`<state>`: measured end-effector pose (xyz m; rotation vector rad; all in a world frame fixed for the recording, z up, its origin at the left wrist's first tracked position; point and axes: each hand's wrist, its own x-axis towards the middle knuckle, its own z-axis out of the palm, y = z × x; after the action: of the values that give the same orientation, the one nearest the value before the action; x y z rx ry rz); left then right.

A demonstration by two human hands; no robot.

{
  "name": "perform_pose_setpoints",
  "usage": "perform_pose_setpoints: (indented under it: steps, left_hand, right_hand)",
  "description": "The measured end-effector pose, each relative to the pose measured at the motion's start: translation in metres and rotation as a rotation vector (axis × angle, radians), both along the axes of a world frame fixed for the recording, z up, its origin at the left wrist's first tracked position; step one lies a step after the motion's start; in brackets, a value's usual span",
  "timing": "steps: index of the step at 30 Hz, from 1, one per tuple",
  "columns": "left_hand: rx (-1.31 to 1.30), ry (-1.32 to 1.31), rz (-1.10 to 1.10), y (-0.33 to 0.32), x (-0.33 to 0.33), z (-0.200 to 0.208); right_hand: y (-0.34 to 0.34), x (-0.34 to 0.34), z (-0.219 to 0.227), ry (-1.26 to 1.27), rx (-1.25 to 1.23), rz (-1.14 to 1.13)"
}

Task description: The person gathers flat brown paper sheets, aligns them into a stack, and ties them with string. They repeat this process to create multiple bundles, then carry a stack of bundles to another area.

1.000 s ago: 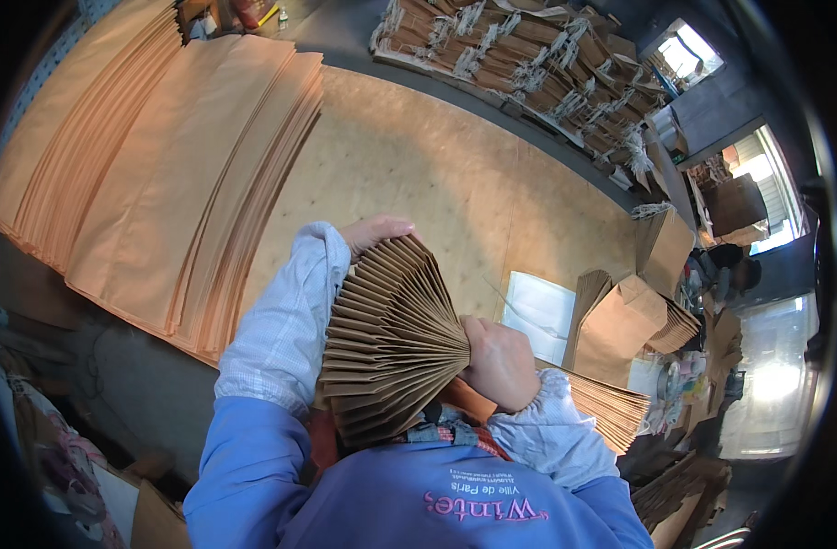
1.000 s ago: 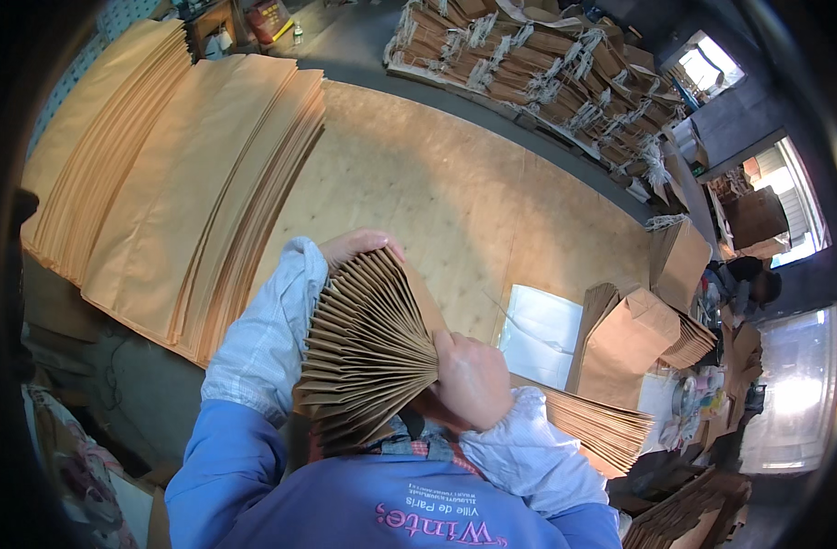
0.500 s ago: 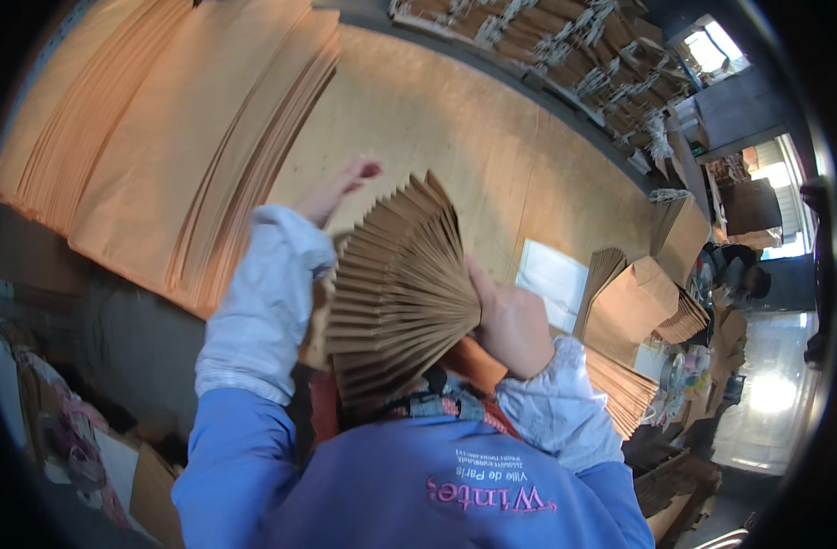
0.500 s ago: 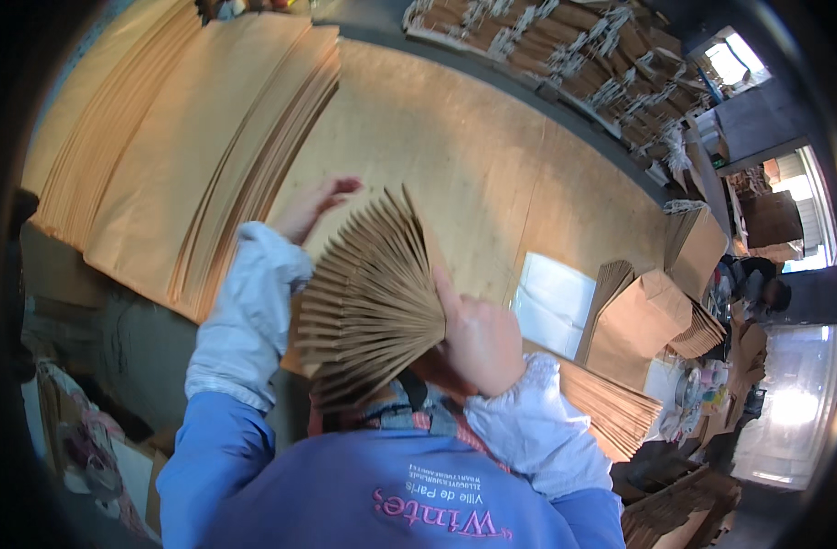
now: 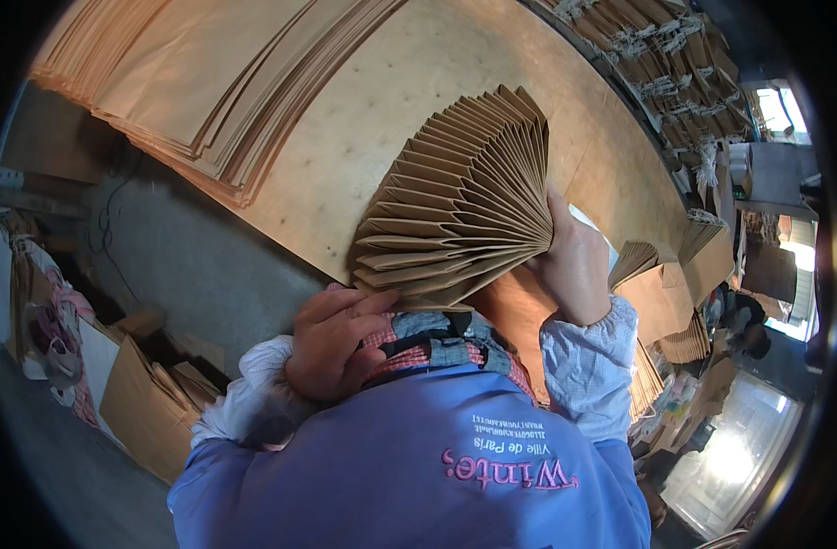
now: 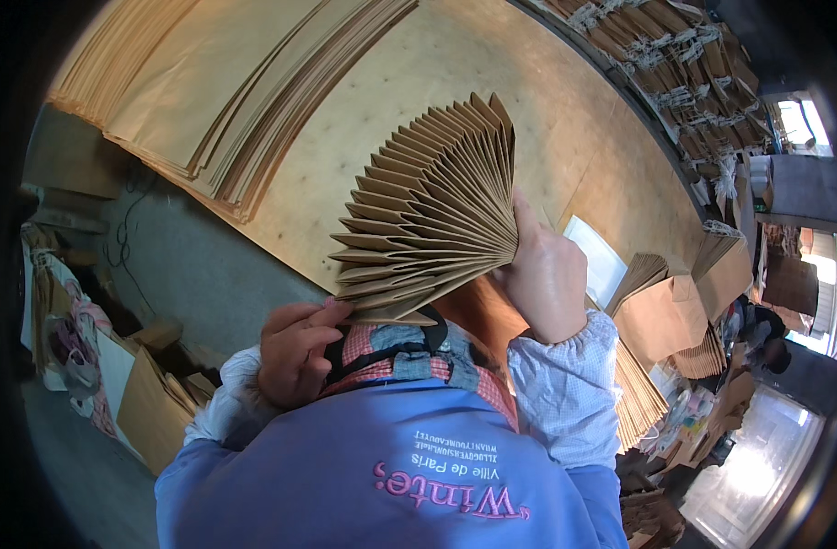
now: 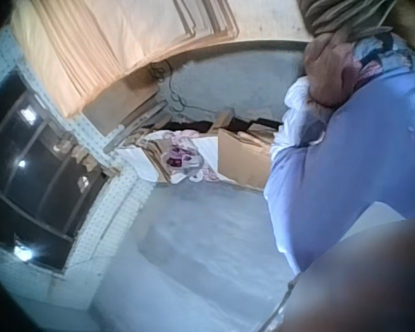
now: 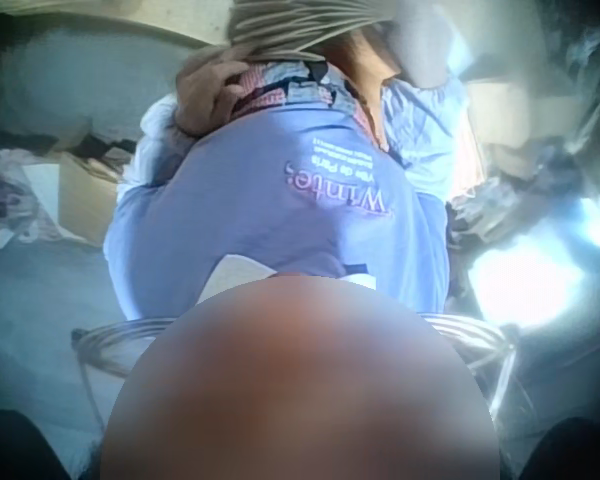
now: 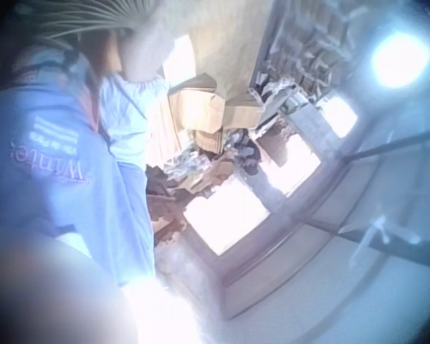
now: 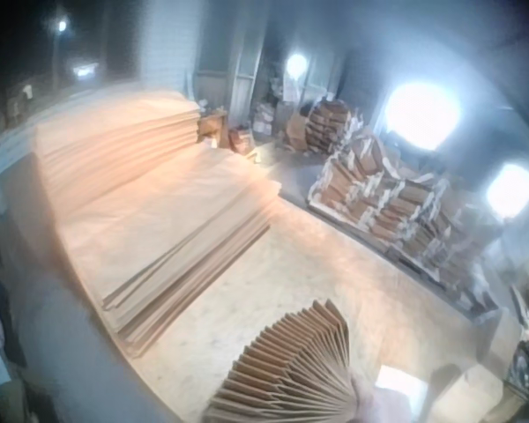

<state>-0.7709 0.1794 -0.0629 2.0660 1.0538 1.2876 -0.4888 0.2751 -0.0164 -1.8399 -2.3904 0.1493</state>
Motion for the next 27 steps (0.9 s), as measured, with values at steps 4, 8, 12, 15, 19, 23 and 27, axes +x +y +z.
perform_pose_setpoints:
  steps: [4,8,12,15,19,23,27]
  left_hand:
    - [-0.159,-0.103,-0.01,-0.001,0.003,0.001]
    - [-0.603,-0.38,0.04,-0.007,0.012,0.008]
    - [-0.836,-0.306,0.086,0.0,0.015,0.014]
    - [-0.641,0.067,0.006,0.011,0.01,0.016]
    - [-0.202,0.173,0.156,0.02,0.011,0.017]
    - [-0.146,0.153,0.112,0.03,0.008,0.013]
    - [-0.304,-0.087,0.073,0.039,0.008,0.008]
  right_hand:
    - [-0.001,-0.001,0.001,0.003,-0.001,-0.01]
    - [-0.002,-0.001,-0.001,0.018,0.011,-0.009]
    - [-0.001,-0.002,-0.001,0.02,0.012,-0.023]
    - [0.0,-0.002,0.0,0.045,0.018,-0.011]
    - [0.0,-0.002,0.001,0.059,0.019,-0.007]
    - [0.0,-0.002,0.001,0.044,-0.047,-0.071]
    - [0.001,-0.004,0.001,0.048,-0.017,-0.054]
